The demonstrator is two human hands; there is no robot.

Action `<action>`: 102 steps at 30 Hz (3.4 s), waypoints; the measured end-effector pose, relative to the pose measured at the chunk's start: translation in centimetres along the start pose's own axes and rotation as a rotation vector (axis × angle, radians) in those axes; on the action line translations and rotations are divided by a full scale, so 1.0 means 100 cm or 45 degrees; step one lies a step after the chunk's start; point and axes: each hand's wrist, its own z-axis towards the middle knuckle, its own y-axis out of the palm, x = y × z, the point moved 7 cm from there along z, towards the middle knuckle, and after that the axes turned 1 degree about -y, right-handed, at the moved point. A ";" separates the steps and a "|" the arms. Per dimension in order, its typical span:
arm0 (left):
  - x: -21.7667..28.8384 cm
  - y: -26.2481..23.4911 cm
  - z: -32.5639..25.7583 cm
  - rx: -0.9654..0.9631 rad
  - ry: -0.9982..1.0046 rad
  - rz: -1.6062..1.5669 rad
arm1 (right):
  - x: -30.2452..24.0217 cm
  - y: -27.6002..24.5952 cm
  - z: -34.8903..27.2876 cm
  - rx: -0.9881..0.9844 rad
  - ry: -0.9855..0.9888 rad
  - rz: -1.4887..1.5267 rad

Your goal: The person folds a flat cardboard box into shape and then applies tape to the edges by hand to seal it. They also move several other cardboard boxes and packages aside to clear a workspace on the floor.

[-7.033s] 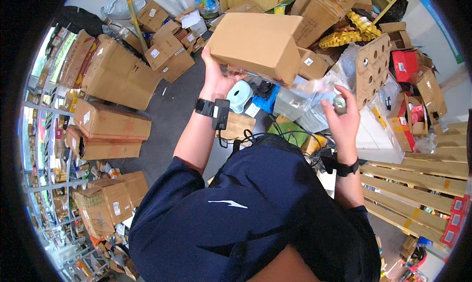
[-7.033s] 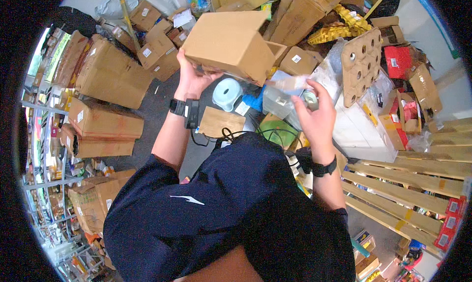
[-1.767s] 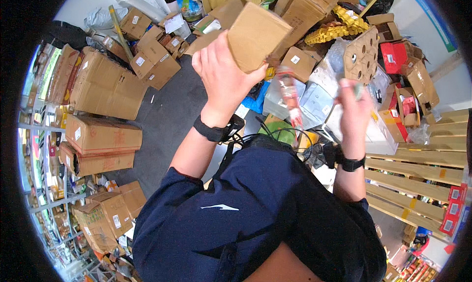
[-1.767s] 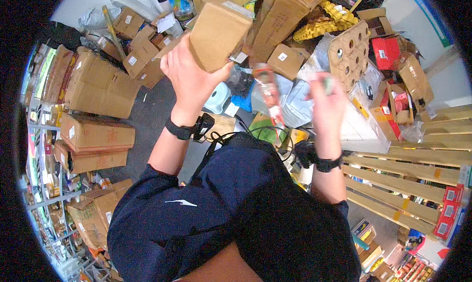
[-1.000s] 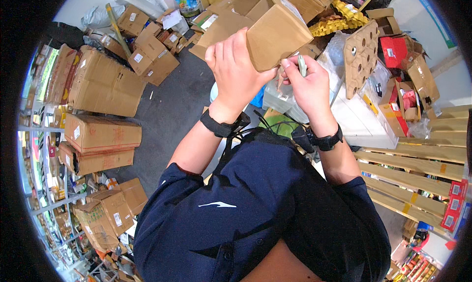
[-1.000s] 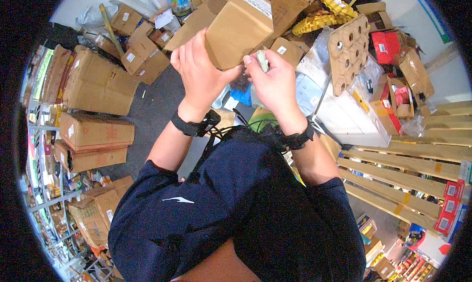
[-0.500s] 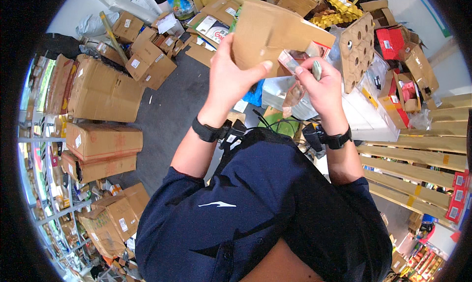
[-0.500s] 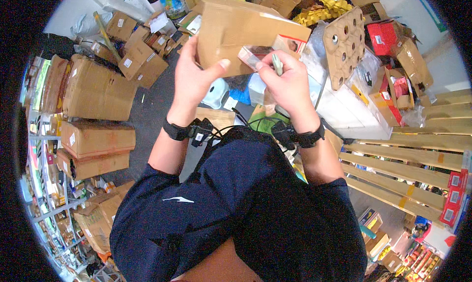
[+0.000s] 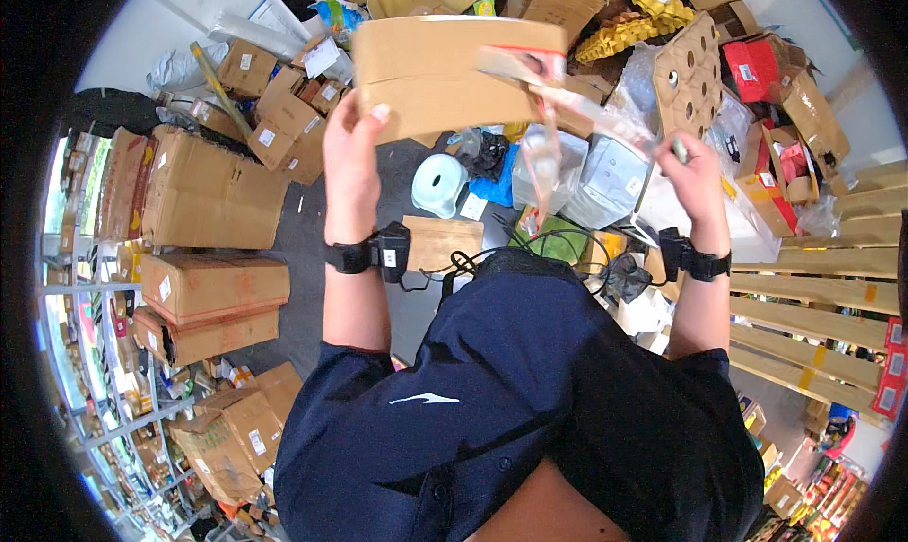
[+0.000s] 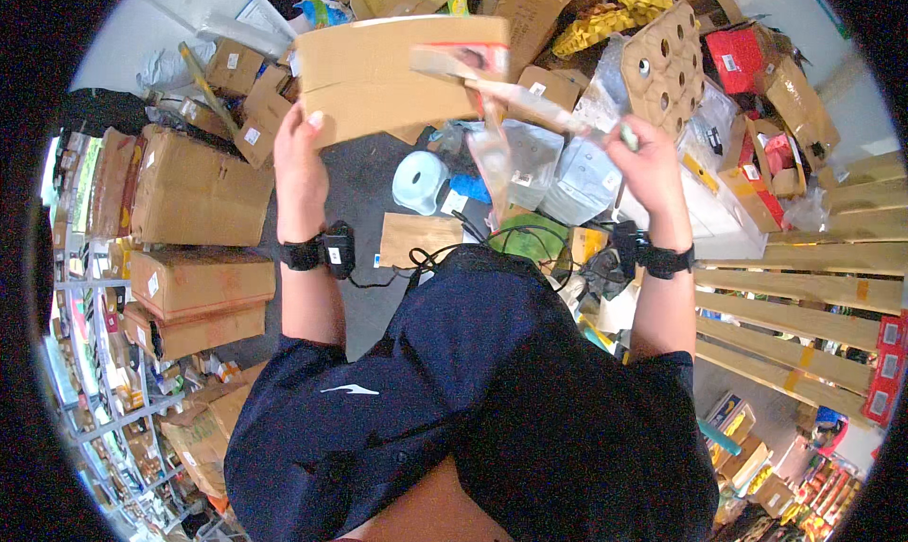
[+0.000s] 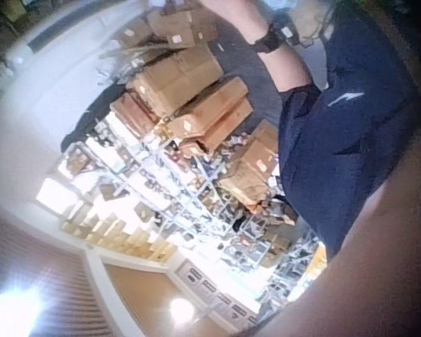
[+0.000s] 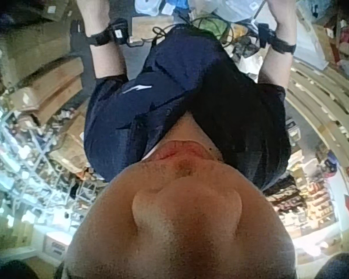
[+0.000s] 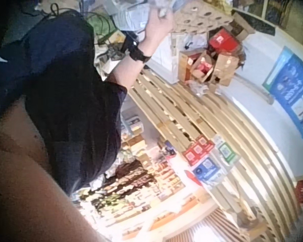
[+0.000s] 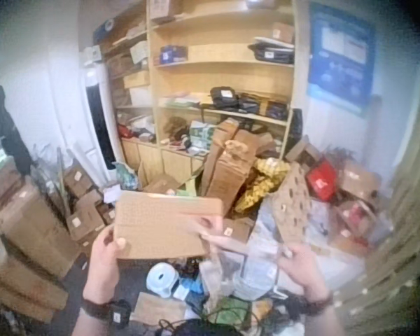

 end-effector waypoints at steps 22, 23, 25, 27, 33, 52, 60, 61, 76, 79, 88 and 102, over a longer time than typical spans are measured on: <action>-0.012 -0.017 0.006 0.070 -0.020 0.196 | 0.101 0.020 -0.030 -0.007 0.476 1.242; -0.015 -0.018 0.006 0.078 -0.018 0.176 | 0.098 0.023 -0.029 -0.002 0.456 1.323; -0.015 -0.019 0.004 0.082 -0.024 0.175 | 0.087 0.025 -0.026 0.024 0.460 1.368; -0.014 -0.018 0.002 0.083 -0.031 0.171 | 0.072 0.026 -0.023 -0.017 0.391 1.306; -0.018 0.006 -0.005 -0.030 -0.059 0.146 | -0.010 0.044 0.004 0.025 0.170 0.810; 0.023 0.062 -0.055 -0.038 0.300 0.519 | -0.088 0.101 0.016 0.391 -0.118 -0.016; 0.025 0.073 -0.062 0.001 0.235 0.454 | -0.091 0.101 0.002 0.463 -0.196 -0.035; 0.025 0.075 -0.063 0.000 0.195 0.451 | -0.090 0.103 0.000 0.442 -0.208 -0.037; -0.012 0.061 -0.055 -0.149 0.227 0.574 | -0.073 0.086 0.008 0.106 -0.062 0.320; -0.011 0.061 -0.055 -0.175 0.220 0.555 | -0.065 0.089 0.008 0.009 0.089 0.254; 0.002 0.059 -0.057 -0.245 0.235 0.593 | -0.065 0.094 0.008 -0.032 -0.144 0.066; 0.009 0.031 -0.042 -0.217 0.174 0.262 | -0.068 0.093 0.010 -0.255 -0.086 -0.045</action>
